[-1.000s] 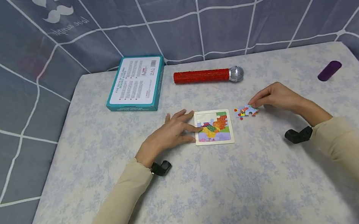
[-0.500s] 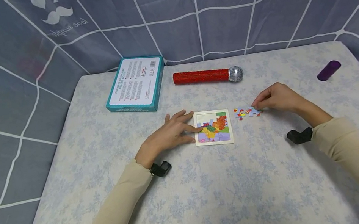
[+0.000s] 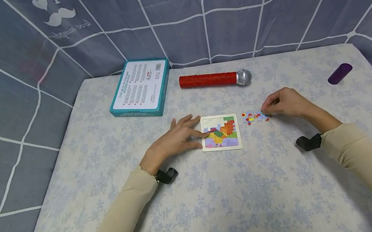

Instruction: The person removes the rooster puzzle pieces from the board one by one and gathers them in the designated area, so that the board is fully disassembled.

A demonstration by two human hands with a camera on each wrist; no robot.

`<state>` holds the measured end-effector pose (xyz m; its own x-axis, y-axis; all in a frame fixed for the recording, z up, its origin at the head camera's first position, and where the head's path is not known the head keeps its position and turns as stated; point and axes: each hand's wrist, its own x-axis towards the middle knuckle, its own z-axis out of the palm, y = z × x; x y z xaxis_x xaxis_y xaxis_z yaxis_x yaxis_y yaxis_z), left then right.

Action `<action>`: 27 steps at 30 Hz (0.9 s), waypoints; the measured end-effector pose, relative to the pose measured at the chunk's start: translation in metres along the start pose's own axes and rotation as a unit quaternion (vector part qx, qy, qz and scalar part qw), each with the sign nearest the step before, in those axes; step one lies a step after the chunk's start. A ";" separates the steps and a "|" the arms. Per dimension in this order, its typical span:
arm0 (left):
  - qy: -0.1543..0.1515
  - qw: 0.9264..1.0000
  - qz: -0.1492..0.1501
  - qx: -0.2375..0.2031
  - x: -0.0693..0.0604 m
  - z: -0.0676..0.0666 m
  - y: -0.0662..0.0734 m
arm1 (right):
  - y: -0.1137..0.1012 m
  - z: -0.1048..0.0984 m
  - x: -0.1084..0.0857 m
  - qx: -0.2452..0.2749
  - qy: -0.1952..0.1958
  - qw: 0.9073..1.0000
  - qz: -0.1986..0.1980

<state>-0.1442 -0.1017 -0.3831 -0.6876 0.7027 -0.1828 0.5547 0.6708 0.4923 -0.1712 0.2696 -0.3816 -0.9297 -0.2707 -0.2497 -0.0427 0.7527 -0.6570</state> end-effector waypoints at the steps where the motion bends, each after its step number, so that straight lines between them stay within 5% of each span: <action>1: 0.000 1.000 -0.001 -0.002 0.000 0.000 0.000 | 0.000 0.000 0.000 -0.002 0.003 1.000 -0.005; 9: 0.000 1.000 -0.001 -0.001 -0.001 0.000 0.000 | -0.015 0.011 0.006 0.016 0.031 0.996 -0.078; 17: 0.001 1.000 -0.001 -0.006 -0.001 0.000 -0.001 | -0.041 0.031 0.025 0.043 -0.047 0.988 -0.139; 27: -0.003 1.000 -0.004 0.002 -0.001 0.000 0.000 | -0.053 0.049 0.041 0.006 -0.114 0.973 -0.201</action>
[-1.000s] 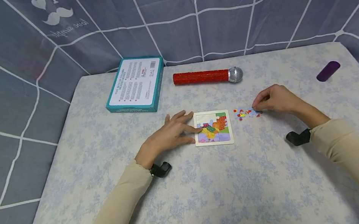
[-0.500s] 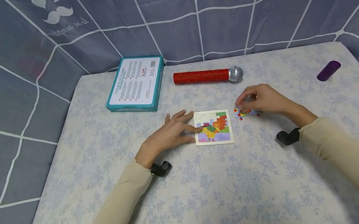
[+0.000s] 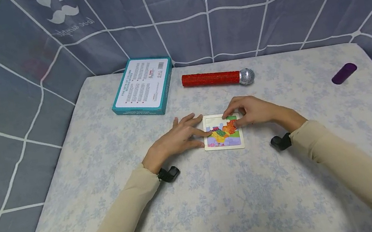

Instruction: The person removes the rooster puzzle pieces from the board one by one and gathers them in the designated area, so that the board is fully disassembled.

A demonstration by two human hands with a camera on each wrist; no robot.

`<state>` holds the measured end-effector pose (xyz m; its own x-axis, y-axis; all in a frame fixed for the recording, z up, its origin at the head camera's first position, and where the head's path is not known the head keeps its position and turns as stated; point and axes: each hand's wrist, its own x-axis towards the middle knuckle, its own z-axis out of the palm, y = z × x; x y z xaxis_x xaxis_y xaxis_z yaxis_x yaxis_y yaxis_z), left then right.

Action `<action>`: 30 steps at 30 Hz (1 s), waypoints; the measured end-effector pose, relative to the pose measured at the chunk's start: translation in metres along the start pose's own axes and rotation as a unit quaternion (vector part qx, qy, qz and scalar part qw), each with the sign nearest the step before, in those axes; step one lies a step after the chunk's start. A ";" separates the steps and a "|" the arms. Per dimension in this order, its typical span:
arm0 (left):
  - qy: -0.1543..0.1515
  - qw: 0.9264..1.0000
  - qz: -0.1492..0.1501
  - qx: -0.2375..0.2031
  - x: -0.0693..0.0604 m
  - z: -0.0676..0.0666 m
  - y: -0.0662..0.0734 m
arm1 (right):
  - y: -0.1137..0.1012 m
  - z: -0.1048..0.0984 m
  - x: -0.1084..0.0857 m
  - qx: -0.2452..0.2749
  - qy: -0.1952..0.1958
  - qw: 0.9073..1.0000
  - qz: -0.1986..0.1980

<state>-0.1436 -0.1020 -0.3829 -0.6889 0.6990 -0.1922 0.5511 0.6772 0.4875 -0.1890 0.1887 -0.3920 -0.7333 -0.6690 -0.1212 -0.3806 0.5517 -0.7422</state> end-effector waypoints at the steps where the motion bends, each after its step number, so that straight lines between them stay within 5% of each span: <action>1: -0.001 1.000 -0.001 0.000 0.000 0.000 0.000 | 0.000 0.000 0.001 -0.005 -0.002 1.000 0.000; 22: -0.002 1.000 -0.007 -0.014 0.001 0.000 0.000 | -0.019 -0.008 0.011 -0.155 -0.070 0.985 -0.016; 30: -0.003 1.000 -0.009 -0.015 0.000 0.000 0.000 | -0.019 -0.006 0.011 -0.120 -0.061 0.991 -0.023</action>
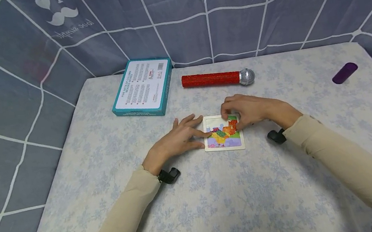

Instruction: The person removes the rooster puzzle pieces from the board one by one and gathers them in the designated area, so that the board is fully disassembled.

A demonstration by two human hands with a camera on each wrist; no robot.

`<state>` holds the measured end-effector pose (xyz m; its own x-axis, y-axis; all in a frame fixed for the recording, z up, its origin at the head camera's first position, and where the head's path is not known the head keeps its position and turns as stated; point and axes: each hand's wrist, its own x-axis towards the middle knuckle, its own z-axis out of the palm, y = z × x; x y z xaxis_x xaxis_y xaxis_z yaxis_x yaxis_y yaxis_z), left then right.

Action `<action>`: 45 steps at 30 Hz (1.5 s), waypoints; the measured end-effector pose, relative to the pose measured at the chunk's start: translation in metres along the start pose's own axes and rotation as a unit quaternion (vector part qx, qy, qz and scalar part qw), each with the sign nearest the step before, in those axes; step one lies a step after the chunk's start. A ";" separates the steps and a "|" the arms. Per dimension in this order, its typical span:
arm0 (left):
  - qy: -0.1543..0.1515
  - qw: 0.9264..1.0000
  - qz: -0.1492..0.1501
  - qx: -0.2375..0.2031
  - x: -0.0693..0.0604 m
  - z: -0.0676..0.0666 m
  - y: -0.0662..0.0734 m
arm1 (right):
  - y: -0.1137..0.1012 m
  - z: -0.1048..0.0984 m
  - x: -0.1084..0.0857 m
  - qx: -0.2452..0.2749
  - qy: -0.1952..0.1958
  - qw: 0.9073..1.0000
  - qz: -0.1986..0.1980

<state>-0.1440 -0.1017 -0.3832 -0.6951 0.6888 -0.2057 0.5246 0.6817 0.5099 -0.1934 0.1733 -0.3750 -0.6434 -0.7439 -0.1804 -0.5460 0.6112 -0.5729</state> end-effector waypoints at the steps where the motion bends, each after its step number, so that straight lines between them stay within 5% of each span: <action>1: 0.000 1.000 0.000 0.001 0.000 0.000 0.000 | 0.001 0.001 -0.001 0.014 0.004 1.000 0.002; 9: 0.003 1.000 0.002 0.001 -0.001 0.000 0.000 | 0.007 0.003 -0.012 0.130 0.040 0.990 0.031; 15: 0.005 1.000 0.001 0.003 0.000 0.000 0.001 | 0.010 0.004 -0.016 0.147 0.076 0.985 0.041; 22: 0.002 1.000 0.001 0.001 -0.001 0.001 0.001 | 0.013 -0.005 -0.026 0.226 0.082 0.968 0.072; 40: 0.005 1.000 0.003 0.001 0.000 0.001 0.000 | 0.058 -0.021 -0.109 0.182 0.116 0.951 0.223; 45: 0.006 1.000 0.001 -0.003 -0.001 0.001 0.000 | 0.067 -0.022 -0.124 0.189 0.124 0.946 0.234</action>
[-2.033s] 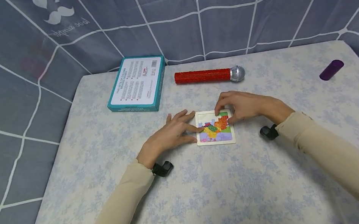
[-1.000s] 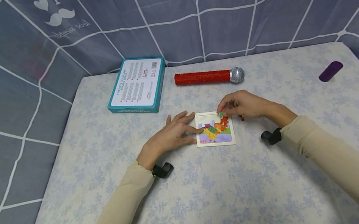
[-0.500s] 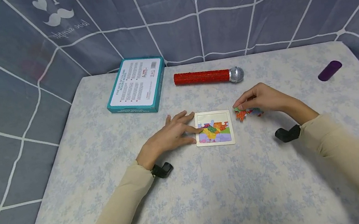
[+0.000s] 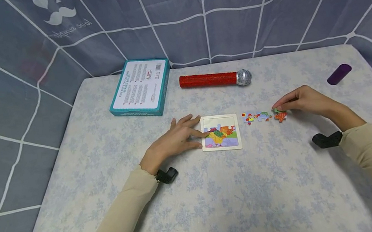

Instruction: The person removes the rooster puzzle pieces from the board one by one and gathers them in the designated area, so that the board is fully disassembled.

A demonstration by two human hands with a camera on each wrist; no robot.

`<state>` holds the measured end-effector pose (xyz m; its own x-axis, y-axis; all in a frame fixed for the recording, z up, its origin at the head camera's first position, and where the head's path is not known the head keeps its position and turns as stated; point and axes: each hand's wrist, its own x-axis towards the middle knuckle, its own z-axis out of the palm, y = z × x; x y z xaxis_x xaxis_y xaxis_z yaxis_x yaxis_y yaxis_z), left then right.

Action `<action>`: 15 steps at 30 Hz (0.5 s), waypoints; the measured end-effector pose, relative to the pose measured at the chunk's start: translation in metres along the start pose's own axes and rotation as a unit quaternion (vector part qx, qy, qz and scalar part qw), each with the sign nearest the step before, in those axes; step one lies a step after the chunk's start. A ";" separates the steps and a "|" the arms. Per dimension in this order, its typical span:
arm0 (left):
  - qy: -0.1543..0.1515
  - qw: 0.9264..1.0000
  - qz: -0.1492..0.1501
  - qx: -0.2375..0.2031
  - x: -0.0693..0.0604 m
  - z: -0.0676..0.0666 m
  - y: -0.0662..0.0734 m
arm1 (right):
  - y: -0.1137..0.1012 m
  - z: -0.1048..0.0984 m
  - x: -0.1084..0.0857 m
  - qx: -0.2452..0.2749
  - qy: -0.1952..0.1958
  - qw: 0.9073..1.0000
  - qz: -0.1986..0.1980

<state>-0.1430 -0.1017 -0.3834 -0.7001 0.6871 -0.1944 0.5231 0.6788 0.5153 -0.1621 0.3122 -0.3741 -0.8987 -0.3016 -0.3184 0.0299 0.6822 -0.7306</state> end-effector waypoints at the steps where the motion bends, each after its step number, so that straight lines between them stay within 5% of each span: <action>1: 0.000 1.000 -0.001 0.000 0.000 0.000 0.000 | 0.002 0.000 0.000 0.003 0.000 1.000 0.000; 15: -0.002 1.000 -0.001 0.007 0.000 0.000 0.000 | 0.004 0.009 0.004 -0.046 0.031 0.998 -0.023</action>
<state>-0.1435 -0.1016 -0.3838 -0.6994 0.6867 -0.1981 0.5283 0.6834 0.5038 -0.1620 0.3076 -0.3837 -0.9236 -0.2945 -0.2454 -0.0503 0.7279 -0.6838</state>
